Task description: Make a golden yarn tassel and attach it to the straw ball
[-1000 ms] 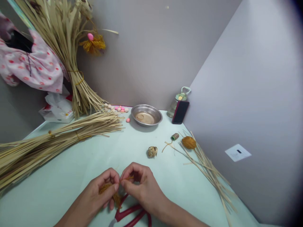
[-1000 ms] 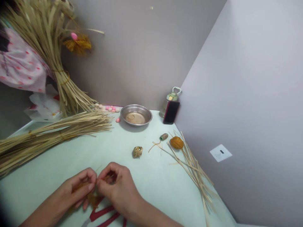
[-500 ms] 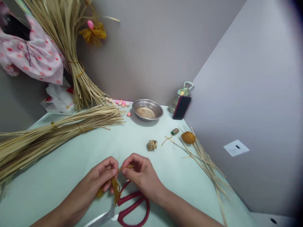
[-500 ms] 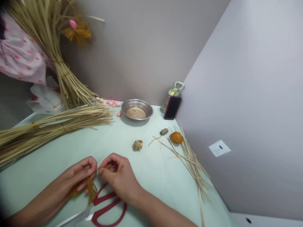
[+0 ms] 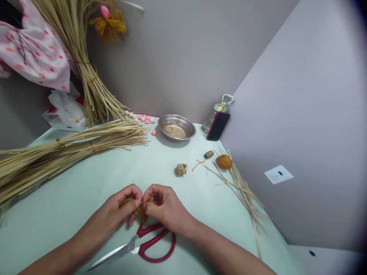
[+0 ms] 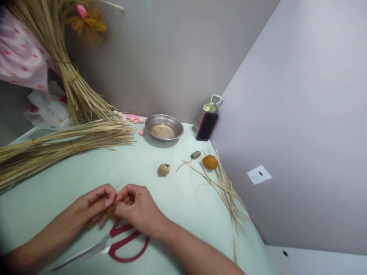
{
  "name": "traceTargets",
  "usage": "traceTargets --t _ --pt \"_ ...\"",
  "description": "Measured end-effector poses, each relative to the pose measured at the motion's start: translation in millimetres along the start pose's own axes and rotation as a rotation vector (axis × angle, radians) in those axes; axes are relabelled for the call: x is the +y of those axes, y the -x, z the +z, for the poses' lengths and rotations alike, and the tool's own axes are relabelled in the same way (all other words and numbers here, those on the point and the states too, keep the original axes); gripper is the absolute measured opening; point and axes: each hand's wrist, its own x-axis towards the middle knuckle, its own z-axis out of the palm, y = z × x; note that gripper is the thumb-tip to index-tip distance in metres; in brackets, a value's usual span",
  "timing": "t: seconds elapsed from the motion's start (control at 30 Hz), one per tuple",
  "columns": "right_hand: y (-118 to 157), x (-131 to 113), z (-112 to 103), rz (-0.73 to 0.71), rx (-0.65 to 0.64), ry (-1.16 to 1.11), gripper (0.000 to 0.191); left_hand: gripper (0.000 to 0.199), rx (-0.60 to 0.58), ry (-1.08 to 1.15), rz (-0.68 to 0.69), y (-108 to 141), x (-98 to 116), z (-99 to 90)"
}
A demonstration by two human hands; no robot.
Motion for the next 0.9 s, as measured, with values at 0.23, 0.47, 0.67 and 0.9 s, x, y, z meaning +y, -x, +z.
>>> traceTargets --t 0.23,0.47,0.67,0.9 --pt "-2.1 4.3 -3.2 0.006 -0.014 0.01 0.012 0.03 0.067 0.249 -0.036 2.1 9.5 4.3" --pt "-1.9 1.9 -1.8 0.013 -0.026 -0.023 0.008 0.021 0.053 0.454 -0.036 3.7 15.1 2.4" --pt "-2.4 1.6 -1.7 0.009 -0.05 -0.033 0.01 0.021 0.089 0.412 -0.023 5.5 14.7 -0.1" --pt "-1.7 -0.6 -1.0 -0.02 -0.054 -0.049 0.01 0.019 0.122 0.366 0.012 4.7 19.4 0.6"
